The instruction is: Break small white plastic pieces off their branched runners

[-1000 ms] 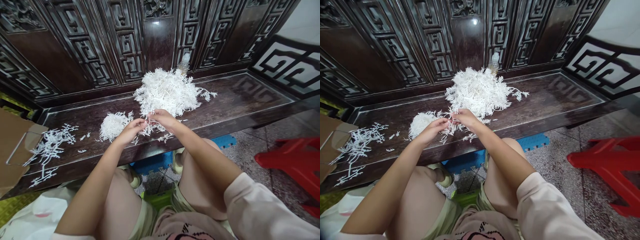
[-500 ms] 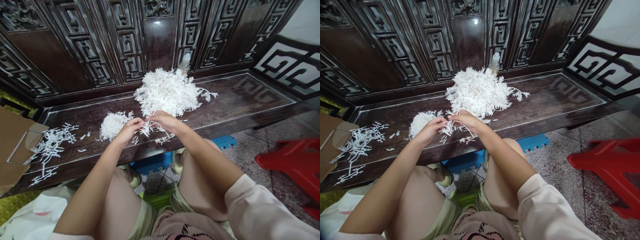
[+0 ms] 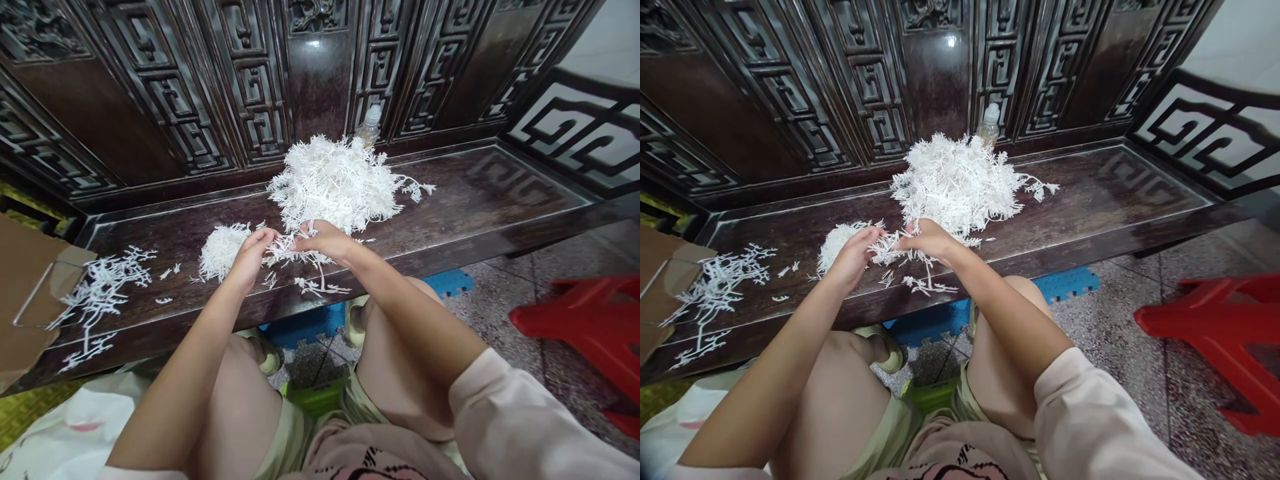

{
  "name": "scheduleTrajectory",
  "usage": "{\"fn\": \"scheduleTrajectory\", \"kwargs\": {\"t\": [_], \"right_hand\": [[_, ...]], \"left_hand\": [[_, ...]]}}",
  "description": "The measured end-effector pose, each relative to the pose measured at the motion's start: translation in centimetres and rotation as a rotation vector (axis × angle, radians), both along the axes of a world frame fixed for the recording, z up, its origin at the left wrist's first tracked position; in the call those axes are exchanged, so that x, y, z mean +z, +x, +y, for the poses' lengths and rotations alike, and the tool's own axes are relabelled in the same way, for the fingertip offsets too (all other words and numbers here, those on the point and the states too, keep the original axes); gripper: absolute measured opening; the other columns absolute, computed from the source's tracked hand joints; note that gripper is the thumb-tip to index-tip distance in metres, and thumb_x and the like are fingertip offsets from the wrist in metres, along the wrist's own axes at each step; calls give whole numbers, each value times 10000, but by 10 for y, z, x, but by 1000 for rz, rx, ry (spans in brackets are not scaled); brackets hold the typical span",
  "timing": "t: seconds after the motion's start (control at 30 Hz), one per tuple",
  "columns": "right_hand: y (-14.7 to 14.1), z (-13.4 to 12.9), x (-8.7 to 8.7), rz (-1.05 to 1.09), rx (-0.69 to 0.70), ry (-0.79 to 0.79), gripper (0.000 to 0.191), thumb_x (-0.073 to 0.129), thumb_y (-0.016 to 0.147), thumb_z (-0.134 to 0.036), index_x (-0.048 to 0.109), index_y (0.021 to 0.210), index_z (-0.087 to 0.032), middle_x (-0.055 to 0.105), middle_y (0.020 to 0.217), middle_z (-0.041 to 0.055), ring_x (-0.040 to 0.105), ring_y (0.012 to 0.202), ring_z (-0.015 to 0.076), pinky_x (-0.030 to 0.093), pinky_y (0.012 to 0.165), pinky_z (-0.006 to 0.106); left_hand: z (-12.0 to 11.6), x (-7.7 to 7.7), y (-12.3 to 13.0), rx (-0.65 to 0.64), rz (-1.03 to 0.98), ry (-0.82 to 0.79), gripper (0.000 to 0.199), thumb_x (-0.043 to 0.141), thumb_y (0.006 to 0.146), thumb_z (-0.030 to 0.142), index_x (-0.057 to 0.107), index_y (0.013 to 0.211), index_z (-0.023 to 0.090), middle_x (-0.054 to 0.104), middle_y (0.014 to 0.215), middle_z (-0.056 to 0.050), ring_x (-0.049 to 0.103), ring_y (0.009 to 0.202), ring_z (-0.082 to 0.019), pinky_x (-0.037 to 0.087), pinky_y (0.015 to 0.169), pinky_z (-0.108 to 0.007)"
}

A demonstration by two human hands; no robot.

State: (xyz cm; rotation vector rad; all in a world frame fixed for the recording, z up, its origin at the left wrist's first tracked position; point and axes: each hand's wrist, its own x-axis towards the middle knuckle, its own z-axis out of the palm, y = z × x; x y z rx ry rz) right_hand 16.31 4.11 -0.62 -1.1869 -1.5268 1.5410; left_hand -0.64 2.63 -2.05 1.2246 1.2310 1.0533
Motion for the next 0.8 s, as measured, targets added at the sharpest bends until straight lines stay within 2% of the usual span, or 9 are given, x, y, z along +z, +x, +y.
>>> {"fn": "scheduleTrajectory", "kwargs": {"t": [0.1, 0.2, 0.3, 0.6, 0.8], "right_hand": [[1, 1, -1, -91, -24, 66, 259, 617, 553, -242, 401, 682, -181, 513, 667, -31, 474, 661, 104, 356, 651, 247], [1, 2, -2, -180, -50, 86, 256, 604, 546, -275, 431, 707, -176, 467, 644, -38, 434, 639, 105, 326, 616, 240], [1, 1, -2, -197, -63, 82, 255, 590, 547, -292, 445, 720, -176, 461, 648, -39, 424, 636, 104, 318, 610, 236], [-2, 1, -4, -215, -128, 75, 258, 580, 545, -279, 454, 744, -174, 470, 667, -33, 422, 640, 101, 321, 614, 238], [0, 1, 0, -169, -116, 17, 250, 593, 545, -255, 458, 738, -170, 483, 660, -22, 434, 629, 103, 323, 610, 246]], "left_hand": [[-2, 5, -1, -97, 73, 24, 288, 476, 730, 441, 582, 819, 189, 570, 816, -12, 500, 743, -132, 366, 657, -235], [-5, 9, 2, -177, 128, 44, 327, 571, 670, 417, 580, 898, 182, 587, 899, -29, 512, 837, -155, 370, 734, -246], [-7, 10, 5, -171, 170, 31, 324, 616, 636, 372, 583, 884, 166, 589, 924, -39, 513, 858, -161, 368, 771, -256], [-4, -4, 6, -103, 134, 28, 213, 546, 694, 374, 522, 741, 167, 522, 689, 20, 466, 663, -107, 347, 649, -221], [-6, -2, 11, -96, -48, -78, 205, 591, 662, 312, 488, 766, 168, 530, 714, 19, 479, 658, -96, 349, 644, -215]]}}
